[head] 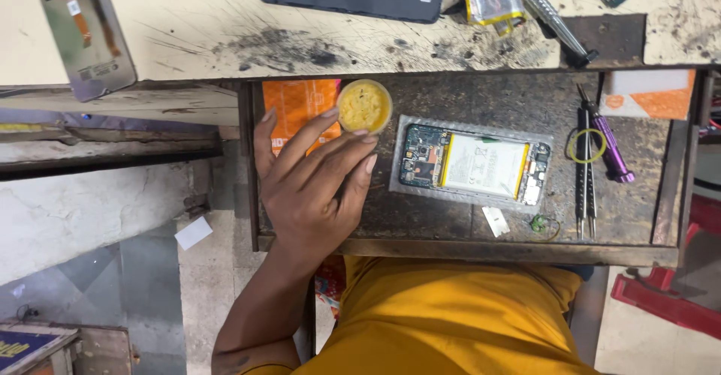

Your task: The person assembles a mobile phone by placing the battery and back cover onto the internal chassis, then uses a screwdriver to fasten screws. The person handles the phone, battery, back cover, and screwdriver throughout the process.

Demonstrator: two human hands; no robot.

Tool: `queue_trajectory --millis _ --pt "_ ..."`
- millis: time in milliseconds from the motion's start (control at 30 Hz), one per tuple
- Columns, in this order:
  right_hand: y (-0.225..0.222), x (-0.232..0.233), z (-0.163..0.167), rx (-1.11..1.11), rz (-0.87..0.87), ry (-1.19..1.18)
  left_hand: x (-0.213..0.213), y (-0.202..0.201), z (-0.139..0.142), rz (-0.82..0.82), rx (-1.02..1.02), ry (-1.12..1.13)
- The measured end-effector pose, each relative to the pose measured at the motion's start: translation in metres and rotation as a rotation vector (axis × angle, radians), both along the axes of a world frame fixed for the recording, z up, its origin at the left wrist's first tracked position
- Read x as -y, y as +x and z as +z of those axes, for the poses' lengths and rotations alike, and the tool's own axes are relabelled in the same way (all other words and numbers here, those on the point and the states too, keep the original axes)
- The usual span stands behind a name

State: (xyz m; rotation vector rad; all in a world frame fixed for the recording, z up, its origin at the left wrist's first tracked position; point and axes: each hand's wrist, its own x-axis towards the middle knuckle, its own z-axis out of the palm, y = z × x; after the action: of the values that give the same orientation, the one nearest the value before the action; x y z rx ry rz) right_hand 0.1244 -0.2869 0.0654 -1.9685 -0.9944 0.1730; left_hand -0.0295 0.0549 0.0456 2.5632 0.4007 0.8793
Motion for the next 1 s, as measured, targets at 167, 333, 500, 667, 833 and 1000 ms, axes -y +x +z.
queue_trajectory --millis 167,333,500,667,833,1000 --pt "0.006 0.021 -0.026 -0.027 -0.105 0.029 -0.002 -0.019 0.001 0.061 -0.03 -0.034" --pt "-0.007 0.059 -0.048 -0.04 -0.204 0.056 -0.003 -0.038 0.002 0.083 -0.07 -0.024" --pt "-0.006 0.09 -0.07 -0.065 -0.278 0.072 -0.005 -0.046 0.001 0.12 -0.082 -0.038" --pt "-0.002 0.113 -0.094 -0.121 -0.348 0.098 -0.009 -0.051 0.001 0.099 -0.086 -0.049" --pt "0.005 0.147 -0.113 -0.178 -0.374 0.123 -0.01 -0.054 -0.001 0.08 -0.097 -0.077" --pt "0.019 0.18 -0.135 -0.207 -0.372 0.114 -0.01 -0.056 -0.006 0.045 -0.158 -0.117"
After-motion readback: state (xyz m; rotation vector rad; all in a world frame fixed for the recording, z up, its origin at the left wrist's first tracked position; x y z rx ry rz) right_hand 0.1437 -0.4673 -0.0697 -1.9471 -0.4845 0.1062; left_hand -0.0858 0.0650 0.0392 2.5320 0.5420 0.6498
